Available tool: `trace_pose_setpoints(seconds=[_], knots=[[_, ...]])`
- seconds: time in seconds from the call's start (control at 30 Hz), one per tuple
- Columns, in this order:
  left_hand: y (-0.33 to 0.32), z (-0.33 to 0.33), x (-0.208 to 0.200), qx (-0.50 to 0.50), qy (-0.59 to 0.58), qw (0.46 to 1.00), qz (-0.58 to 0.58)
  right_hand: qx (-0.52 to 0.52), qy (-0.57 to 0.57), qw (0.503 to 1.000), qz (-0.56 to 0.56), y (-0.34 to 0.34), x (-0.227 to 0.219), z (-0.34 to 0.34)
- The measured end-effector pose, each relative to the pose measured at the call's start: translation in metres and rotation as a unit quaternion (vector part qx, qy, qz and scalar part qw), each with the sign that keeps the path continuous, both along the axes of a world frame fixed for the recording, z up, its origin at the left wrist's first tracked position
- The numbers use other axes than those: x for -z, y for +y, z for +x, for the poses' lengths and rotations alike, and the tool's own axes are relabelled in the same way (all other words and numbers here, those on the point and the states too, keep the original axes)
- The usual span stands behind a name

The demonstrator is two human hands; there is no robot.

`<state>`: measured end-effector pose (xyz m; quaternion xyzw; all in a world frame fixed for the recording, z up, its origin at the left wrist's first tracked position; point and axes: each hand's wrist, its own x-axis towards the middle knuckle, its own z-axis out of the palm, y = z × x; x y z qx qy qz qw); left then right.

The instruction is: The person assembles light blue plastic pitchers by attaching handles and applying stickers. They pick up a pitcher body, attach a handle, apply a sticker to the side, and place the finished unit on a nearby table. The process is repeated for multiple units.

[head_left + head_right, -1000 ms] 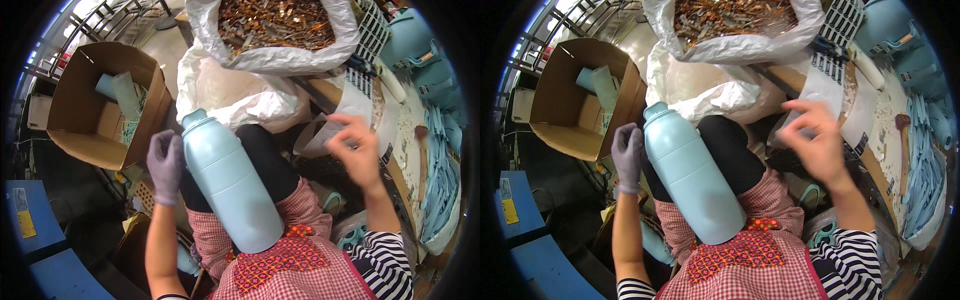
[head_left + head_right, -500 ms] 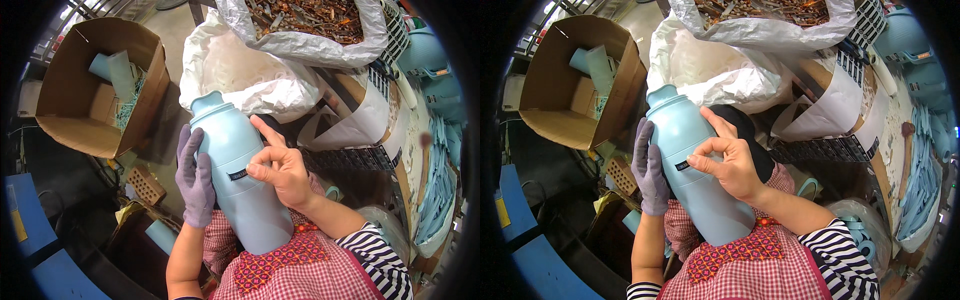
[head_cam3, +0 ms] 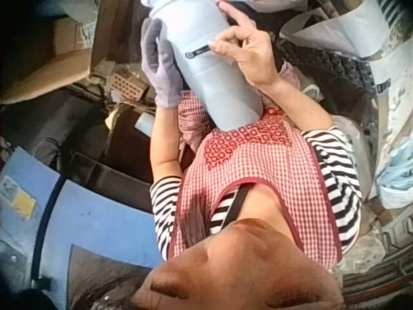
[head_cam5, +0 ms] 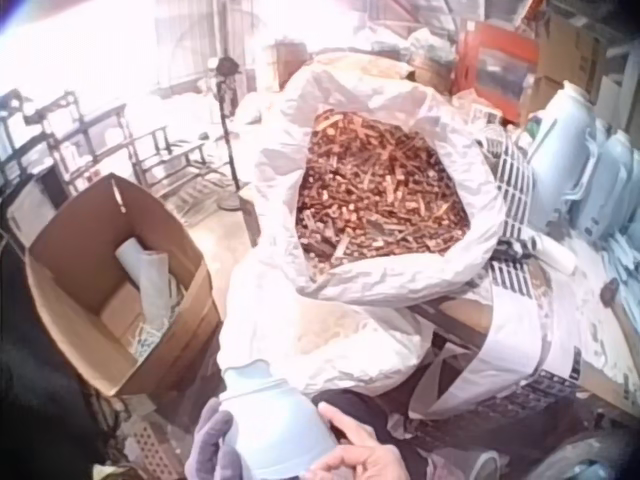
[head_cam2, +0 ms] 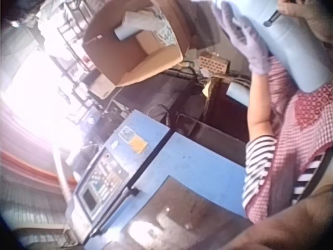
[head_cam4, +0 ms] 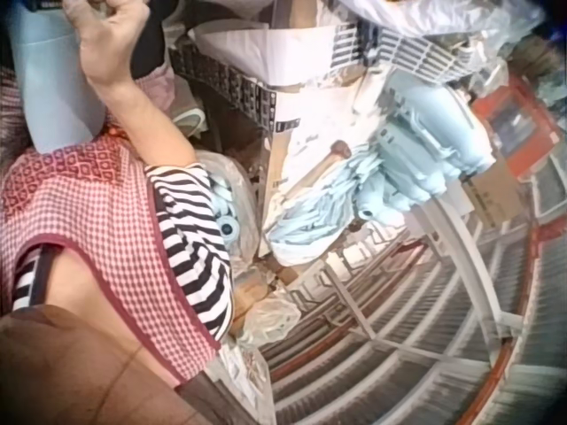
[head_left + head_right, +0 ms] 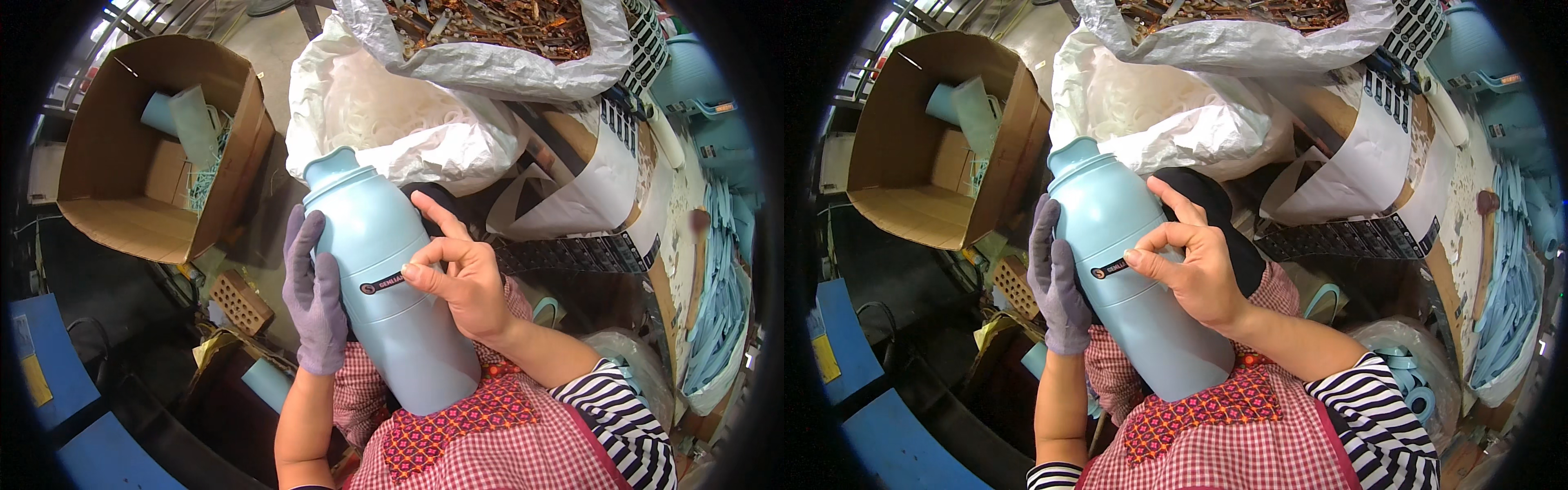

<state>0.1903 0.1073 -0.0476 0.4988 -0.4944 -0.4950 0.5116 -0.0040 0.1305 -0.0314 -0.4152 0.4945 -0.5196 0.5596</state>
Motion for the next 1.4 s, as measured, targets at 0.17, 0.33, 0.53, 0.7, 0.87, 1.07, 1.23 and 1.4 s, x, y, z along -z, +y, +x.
trace_pose_setpoints(seconds=[0.17,0.33,0.53,0.7,0.87,1.07,1.23,1.4], knots=[[0.001,0.002,0.002,0.03,0.024,0.999,-0.008,-0.004,-0.022,0.999,0.034,0.0,0.001,-0.003],[0.001,-0.002,-0.004,0.033,0.009,0.999,0.018,0.014,-0.009,1.0,0.02,0.001,-0.001,-0.003],[-0.001,-0.006,-0.015,0.016,-0.04,0.998,0.042,0.053,0.157,0.984,-0.071,0.0,-0.008,-0.001],[-0.007,-0.029,-0.04,0.0,-0.335,0.939,-0.073,0.129,0.201,0.967,-0.09,0.002,0.014,-0.036],[-0.037,-0.088,-0.08,0.091,-0.704,0.686,-0.159,0.182,0.265,0.939,-0.122,0.045,-0.011,-0.115],[-0.146,-0.049,-0.062,0.185,-0.697,0.679,0.135,0.372,0.436,0.807,-0.145,0.086,-0.057,-0.27],[-0.124,0.022,-0.062,0.251,-0.135,0.957,0.059,0.25,0.622,0.734,-0.105,0.118,-0.039,-0.365],[-0.104,0.032,-0.022,0.165,0.033,0.971,0.171,0.252,0.588,0.761,-0.106,0.111,-0.014,-0.372]])
